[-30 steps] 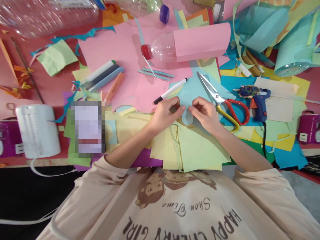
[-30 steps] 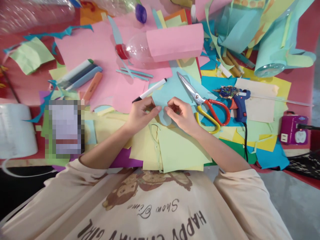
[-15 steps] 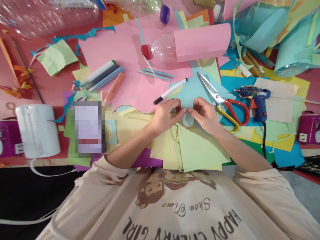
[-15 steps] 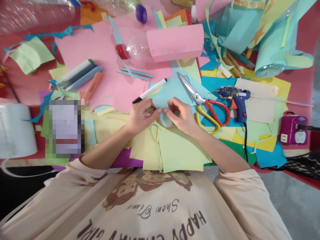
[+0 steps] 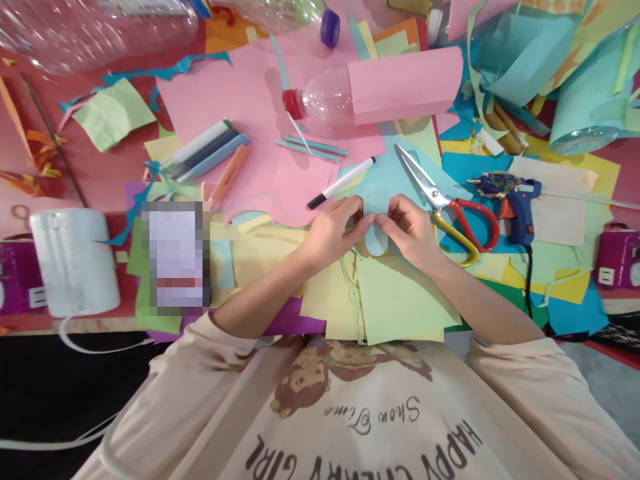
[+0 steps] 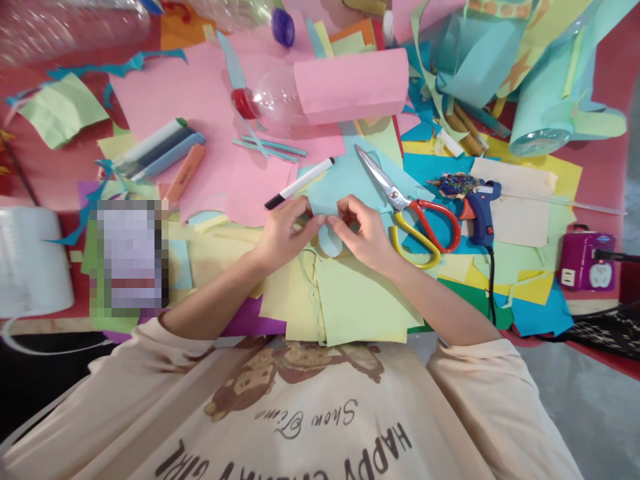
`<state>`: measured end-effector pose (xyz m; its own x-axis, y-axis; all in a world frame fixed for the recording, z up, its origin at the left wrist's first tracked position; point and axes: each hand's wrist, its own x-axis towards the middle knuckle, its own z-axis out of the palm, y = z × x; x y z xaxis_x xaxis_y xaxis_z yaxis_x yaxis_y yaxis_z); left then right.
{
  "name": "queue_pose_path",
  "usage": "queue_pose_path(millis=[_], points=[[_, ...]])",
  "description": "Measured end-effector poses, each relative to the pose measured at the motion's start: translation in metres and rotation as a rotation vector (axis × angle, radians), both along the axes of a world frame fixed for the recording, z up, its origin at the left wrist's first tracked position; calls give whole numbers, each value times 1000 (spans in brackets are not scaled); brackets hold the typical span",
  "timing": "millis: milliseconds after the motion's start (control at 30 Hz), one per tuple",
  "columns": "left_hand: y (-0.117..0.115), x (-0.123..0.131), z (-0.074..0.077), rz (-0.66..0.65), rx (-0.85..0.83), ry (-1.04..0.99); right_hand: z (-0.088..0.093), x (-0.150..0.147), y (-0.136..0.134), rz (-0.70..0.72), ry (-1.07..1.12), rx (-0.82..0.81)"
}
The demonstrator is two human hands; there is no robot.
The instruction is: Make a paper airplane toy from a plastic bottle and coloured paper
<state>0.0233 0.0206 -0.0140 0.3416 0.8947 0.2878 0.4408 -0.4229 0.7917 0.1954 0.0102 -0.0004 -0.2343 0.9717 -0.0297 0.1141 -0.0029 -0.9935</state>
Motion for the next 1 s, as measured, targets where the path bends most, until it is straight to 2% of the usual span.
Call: queue_pose_path(millis=[233, 433, 600, 767, 1000], points=[[1, 1, 0, 12, -38, -100, -1, -1, 1, -19, 68, -52], [1, 1, 1, 24, -48, -162, -1, -1, 1, -19, 81, -29], [1, 1, 5, 34, 9, -118, 0, 0, 1, -12, 87, -29], [0, 0, 6, 21, 136, -110, 4, -1, 2, -2, 133, -65], [0, 0, -2, 1, 433, -55, 9, -1, 4, 14, 166, -80]])
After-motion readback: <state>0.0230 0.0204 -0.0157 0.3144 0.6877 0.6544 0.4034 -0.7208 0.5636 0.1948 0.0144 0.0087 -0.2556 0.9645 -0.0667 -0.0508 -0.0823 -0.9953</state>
